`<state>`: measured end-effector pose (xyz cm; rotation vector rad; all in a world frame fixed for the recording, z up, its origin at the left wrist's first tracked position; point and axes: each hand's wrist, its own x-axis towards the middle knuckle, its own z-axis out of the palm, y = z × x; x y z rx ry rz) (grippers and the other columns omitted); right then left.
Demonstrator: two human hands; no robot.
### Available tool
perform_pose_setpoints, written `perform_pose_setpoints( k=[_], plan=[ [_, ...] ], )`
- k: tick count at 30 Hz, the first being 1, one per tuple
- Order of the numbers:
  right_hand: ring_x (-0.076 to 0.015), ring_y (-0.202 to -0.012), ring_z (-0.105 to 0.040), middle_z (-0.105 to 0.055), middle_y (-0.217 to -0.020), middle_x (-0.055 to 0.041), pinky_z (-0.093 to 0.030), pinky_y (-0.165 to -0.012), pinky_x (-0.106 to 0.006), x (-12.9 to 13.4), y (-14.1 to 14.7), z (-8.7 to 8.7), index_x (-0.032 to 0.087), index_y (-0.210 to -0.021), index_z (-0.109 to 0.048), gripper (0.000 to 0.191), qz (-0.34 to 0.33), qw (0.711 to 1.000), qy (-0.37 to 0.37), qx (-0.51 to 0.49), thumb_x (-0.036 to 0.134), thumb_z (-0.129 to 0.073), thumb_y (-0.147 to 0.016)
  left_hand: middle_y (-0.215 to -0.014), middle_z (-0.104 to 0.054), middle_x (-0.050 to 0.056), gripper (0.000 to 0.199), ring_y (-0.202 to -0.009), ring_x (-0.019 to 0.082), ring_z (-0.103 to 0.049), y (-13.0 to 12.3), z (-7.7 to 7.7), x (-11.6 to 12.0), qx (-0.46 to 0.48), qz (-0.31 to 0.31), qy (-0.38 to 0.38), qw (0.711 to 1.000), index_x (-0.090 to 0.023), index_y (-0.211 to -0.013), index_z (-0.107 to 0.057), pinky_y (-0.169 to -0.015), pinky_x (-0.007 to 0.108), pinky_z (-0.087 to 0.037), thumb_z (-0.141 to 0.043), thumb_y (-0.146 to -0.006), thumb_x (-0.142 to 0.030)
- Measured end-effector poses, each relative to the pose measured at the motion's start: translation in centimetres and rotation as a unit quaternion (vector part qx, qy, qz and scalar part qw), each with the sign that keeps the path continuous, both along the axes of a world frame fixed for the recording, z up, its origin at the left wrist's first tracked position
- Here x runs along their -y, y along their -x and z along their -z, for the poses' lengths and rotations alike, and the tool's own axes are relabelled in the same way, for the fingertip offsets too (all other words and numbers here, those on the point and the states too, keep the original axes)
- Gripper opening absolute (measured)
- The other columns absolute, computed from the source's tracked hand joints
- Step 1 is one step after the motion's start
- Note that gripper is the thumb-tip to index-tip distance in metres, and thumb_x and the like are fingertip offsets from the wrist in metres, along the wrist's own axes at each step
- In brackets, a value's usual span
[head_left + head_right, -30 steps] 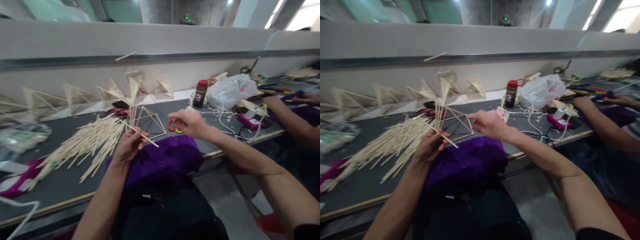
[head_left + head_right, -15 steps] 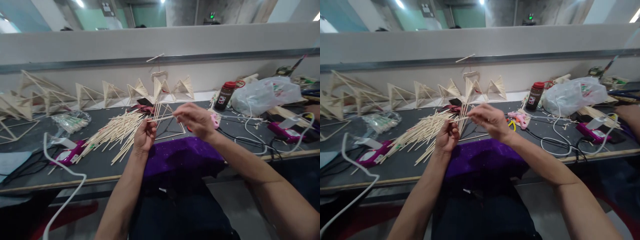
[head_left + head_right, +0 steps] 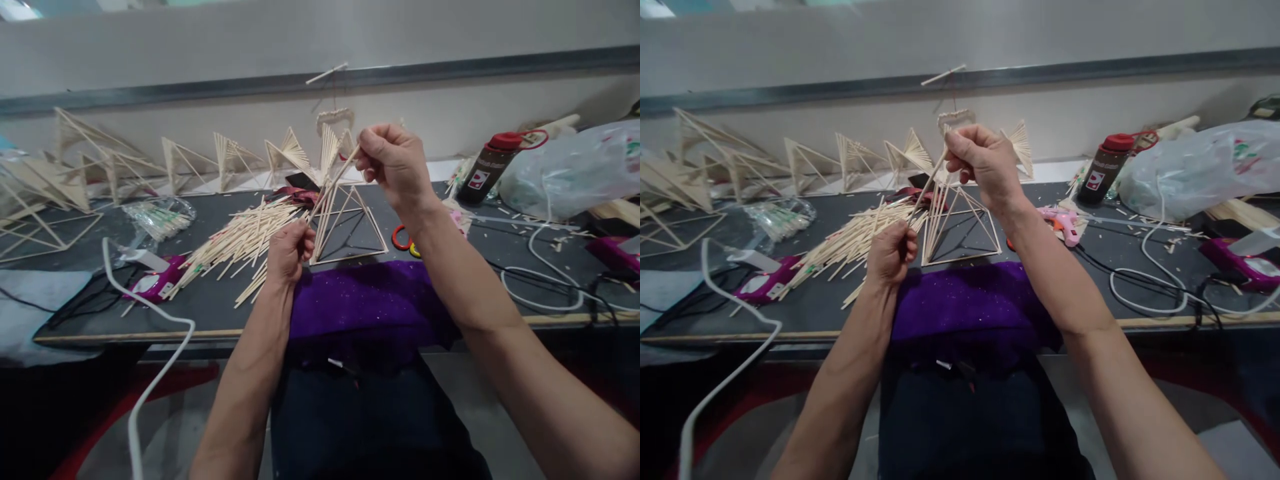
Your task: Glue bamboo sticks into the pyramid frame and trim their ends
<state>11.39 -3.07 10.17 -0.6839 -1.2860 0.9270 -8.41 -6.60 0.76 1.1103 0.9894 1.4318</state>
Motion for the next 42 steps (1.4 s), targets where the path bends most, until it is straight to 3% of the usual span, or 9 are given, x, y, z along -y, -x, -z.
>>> perform_pose_setpoints(
  k=[4,9,12,15,20,29,36,42],
  plan=[
    [-0.0041,-0.057,-0.059,-0.063,-0.068,0.0027,-0.037,-0.043,-0.013,-0.9,0.2,-0.3,0.018,-0.075,-0.057,0.027,-0.014,1.0,0.013,0.013,0.041,-0.069,-0.079,-0.04,-0.046,-0.005,0.039,-0.03,0.004,-0.036,0.1,-0.1,-0.2,-0.011,-0.008,0.038,0.999,-0.016,-0.059,-0.053,-0.031,0.016,-0.021,-0.061,-0.077,-0.05],
    [-0.0047,-0.055,-0.06,-0.062,-0.066,0.0026,-0.035,-0.041,-0.013,-4.0,-0.8,0.5,0.017,-0.08,-0.058,0.02,0.024,0.998,0.047,0.03,0.033,-0.07,-0.078,-0.072,-0.067,0.002,0.026,-0.037,0.003,-0.049,0.9,0.1,-0.6,-0.108,-0.051,0.036,0.992,-0.014,-0.084,-0.062,-0.032,0.015,-0.025,-0.061,-0.079,-0.039],
    [-0.0047,-0.054,-0.059,-0.063,-0.065,0.0021,-0.035,-0.04,-0.013,-5.8,-1.4,1.7,0.016,-0.08,-0.058,0.017,0.052,0.996,0.068,0.036,0.029,-0.07,-0.077,-0.083,-0.068,0.002,0.026,-0.037,0.005,-0.052,1.5,0.6,-1.1,-0.165,-0.024,0.078,0.983,-0.014,-0.097,-0.062,-0.03,0.017,-0.023,-0.065,-0.073,-0.024],
    [-0.0046,-0.053,-0.059,-0.064,-0.065,0.0012,-0.034,-0.039,-0.012,-6.7,-1.8,2.8,0.015,-0.078,-0.058,0.014,0.059,0.992,0.097,0.046,0.025,-0.069,-0.077,-0.067,-0.065,0.0,0.026,-0.034,0.006,-0.05,1.9,1.2,-1.5,-0.187,0.03,0.121,0.974,-0.013,-0.099,-0.062,-0.029,0.017,-0.021,-0.062,-0.074,-0.02],
    [-0.0047,-0.05,-0.057,-0.063,-0.062,0.0007,-0.033,-0.037,-0.013,-7.2,-1.7,3.6,0.015,-0.074,-0.058,0.014,0.049,0.986,0.143,0.07,0.025,-0.068,-0.077,-0.04,-0.05,-0.005,0.022,-0.026,0.007,-0.04,2.3,1.8,-1.8,-0.173,0.105,0.163,0.966,-0.014,-0.099,-0.06,-0.03,0.017,-0.019,-0.059,-0.077,-0.018],
    [-0.0019,-0.041,-0.046,-0.062,-0.057,0.0013,-0.03,-0.037,-0.013,-7.7,-0.7,4.9,0.015,-0.067,-0.056,0.014,0.019,0.978,0.185,0.091,0.019,-0.064,-0.078,-0.081,-0.072,0.008,0.018,-0.036,0.006,-0.053,2.6,2.3,-2.2,-0.083,0.171,0.182,0.965,-0.013,-0.092,-0.06,-0.028,0.016,-0.019,-0.061,-0.074,-0.014],
    [-0.0026,-0.041,-0.044,-0.062,-0.056,0.0009,-0.028,-0.036,-0.014,-7.5,-0.6,5.3,0.015,-0.063,-0.056,0.014,0.026,0.982,0.178,0.064,0.017,-0.065,-0.074,-0.08,-0.072,0.009,0.021,-0.036,0.005,-0.053,2.3,2.3,-1.8,-0.079,0.137,0.167,0.973,-0.012,-0.094,-0.06,-0.028,0.015,-0.021,-0.064,-0.073,-0.015],
    [-0.0037,-0.04,-0.04,-0.059,-0.052,0.0007,-0.027,-0.036,-0.016,-7.8,-0.6,6.0,0.015,-0.058,-0.058,0.015,0.016,0.981,0.179,0.069,0.018,-0.065,-0.071,-0.082,-0.071,0.011,0.015,-0.038,0.004,-0.053,2.2,2.4,-1.9,-0.077,0.163,0.159,0.971,-0.011,-0.087,-0.065,-0.028,0.014,-0.021,-0.067,-0.073,-0.017]
  ],
)
